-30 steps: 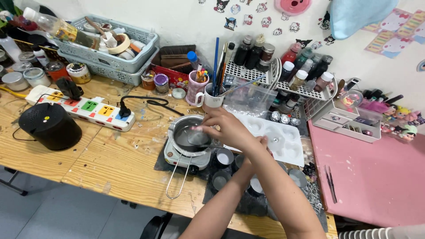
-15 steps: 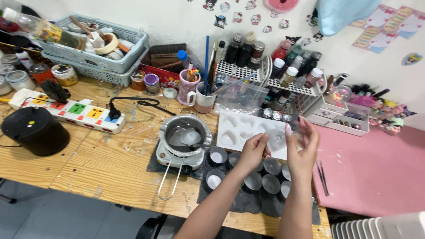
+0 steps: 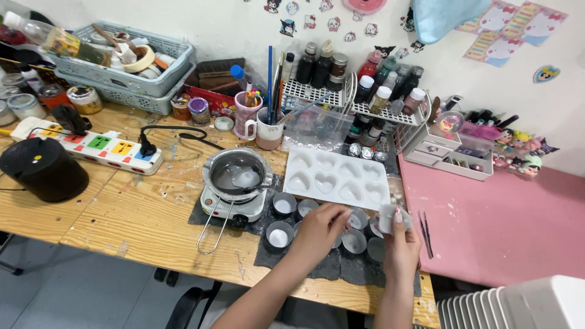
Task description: The person is melting a wax-like substance in a small pot on a heater and then carefully pouring it into small cups.
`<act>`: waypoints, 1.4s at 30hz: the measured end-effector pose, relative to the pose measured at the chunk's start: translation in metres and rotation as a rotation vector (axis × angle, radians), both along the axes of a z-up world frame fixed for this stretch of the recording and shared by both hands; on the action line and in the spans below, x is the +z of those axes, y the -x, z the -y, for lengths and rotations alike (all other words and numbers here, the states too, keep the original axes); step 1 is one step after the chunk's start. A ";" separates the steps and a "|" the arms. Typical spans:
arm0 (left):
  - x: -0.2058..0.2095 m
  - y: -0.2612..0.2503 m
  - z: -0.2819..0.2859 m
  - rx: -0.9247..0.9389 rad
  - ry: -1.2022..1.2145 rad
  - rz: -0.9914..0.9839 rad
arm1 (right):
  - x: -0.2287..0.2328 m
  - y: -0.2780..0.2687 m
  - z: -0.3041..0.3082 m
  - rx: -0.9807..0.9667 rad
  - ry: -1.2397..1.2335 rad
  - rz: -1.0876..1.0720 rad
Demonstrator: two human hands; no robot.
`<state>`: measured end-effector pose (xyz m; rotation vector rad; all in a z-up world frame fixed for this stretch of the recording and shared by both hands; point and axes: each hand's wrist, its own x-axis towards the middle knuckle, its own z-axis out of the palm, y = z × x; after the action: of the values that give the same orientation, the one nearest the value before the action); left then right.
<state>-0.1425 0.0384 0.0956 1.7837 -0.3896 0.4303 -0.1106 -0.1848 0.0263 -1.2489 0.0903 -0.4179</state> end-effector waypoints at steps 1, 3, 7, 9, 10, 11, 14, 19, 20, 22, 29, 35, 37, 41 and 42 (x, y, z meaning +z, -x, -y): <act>0.016 0.012 -0.011 0.007 -0.002 0.003 | -0.004 0.000 0.003 0.007 -0.002 0.003; 0.045 0.041 -0.034 -0.048 -0.128 0.069 | -0.016 0.002 0.007 0.055 -0.046 0.035; 0.100 0.069 -0.084 0.046 -0.215 0.145 | -0.021 0.011 -0.003 0.097 -0.088 0.048; 0.115 0.062 -0.108 0.149 -0.498 0.104 | -0.021 0.010 -0.006 0.082 -0.085 0.025; 0.112 0.043 -0.117 0.152 -0.501 0.102 | -0.021 0.011 -0.008 0.086 -0.088 0.024; 0.110 0.024 -0.127 0.218 -0.624 0.010 | -0.020 0.012 -0.010 0.089 -0.094 0.022; 0.068 -0.039 -0.160 0.308 -0.883 -0.083 | -0.017 0.012 -0.015 0.089 -0.101 0.024; 0.052 -0.062 -0.187 0.343 -1.078 -0.080 | -0.015 0.014 -0.014 0.074 -0.077 0.036; 0.053 -0.062 -0.189 0.332 -1.058 -0.084 | -0.015 0.014 -0.013 0.077 -0.064 0.034; 0.067 -0.051 -0.183 0.317 -1.037 -0.090 | -0.019 0.014 -0.009 0.077 -0.052 0.029; 0.113 0.022 -0.109 0.201 -0.801 0.192 | -0.026 0.010 -0.012 0.184 -0.083 0.024; 0.067 0.022 -0.036 -0.001 -0.457 0.119 | -0.011 0.011 -0.036 0.220 -0.004 -0.040; 0.043 0.009 -0.020 -0.033 -0.398 0.088 | -0.008 0.011 -0.040 0.190 0.033 -0.047; -0.002 -0.028 0.002 0.007 -0.277 0.073 | -0.021 0.001 -0.038 0.149 0.136 -0.022; -0.014 -0.040 0.006 -0.006 -0.215 0.038 | -0.027 -0.005 -0.035 0.143 0.171 -0.011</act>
<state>-0.1026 0.0320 0.0819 1.9841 -0.4823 0.4314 -0.1053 -0.1498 -0.0007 -1.4160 -0.0261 -0.2998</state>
